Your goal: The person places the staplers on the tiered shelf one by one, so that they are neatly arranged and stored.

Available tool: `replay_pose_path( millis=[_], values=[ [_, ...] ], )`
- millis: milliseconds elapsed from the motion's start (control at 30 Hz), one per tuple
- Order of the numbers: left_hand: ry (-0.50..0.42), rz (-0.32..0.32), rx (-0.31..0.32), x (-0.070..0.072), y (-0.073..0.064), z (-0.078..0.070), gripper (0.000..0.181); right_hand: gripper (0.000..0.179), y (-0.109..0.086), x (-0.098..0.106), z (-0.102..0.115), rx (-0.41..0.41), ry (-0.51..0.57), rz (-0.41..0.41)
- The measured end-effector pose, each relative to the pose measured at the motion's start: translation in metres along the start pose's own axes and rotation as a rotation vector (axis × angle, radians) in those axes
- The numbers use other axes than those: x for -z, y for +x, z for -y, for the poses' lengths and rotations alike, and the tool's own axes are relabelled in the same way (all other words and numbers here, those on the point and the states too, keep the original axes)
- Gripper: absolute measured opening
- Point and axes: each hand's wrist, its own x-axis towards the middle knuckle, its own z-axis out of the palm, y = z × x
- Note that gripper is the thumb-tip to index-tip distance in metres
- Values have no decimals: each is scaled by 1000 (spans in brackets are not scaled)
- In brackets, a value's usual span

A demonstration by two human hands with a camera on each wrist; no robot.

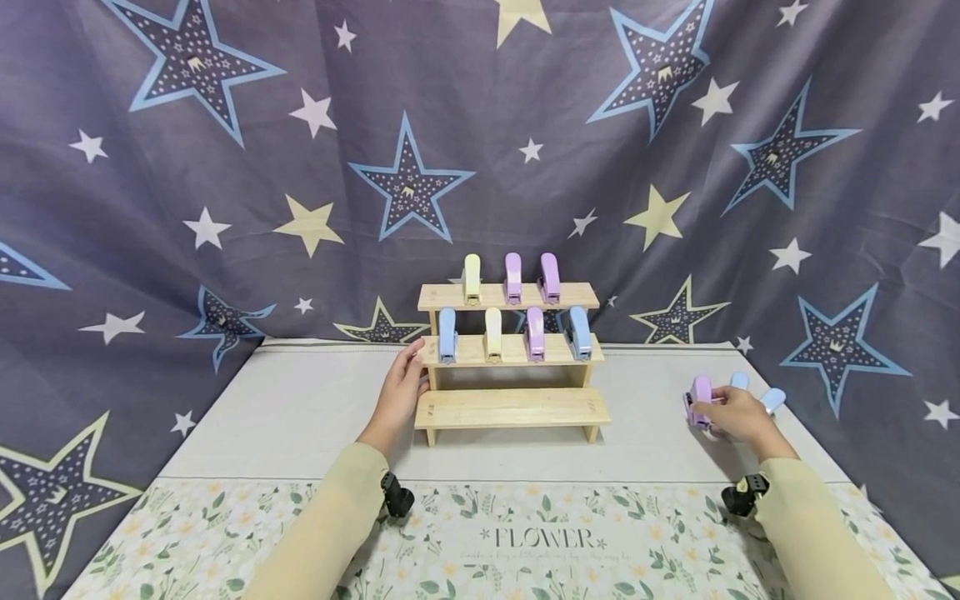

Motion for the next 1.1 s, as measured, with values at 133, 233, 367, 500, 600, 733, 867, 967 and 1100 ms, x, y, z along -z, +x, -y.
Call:
replay_pose_path(
  millis=[133,233,367,500,600,733,867,967,1100],
  values=[
    [-4,-2,4,0,0,0,44,51,-2,1,4,7,-29,-6],
    [0,-4,8,0,0,0,44,53,-4,2,10,36,-72,-15],
    [4,-7,10,0,0,0,43,55,-7,1,22,84,-88,-10],
    [-2,-5,6,0,-1,-1,44,53,-10,-1,36,125,-75,5],
    [-8,-4,-3,0,0,-1,44,51,-13,-3,48,167,-93,1],
    [-8,-5,-8,0,0,0,44,48,-17,-7,65,212,-84,16],
    [-5,-3,-4,0,0,1,44,45,-23,-14,81,246,-58,49],
    [-7,-5,0,0,0,1,43,42,-27,-20,93,282,-70,68],
    [-9,-5,1,1,0,1,43,38,-31,-29,107,337,-88,83]
  ],
)
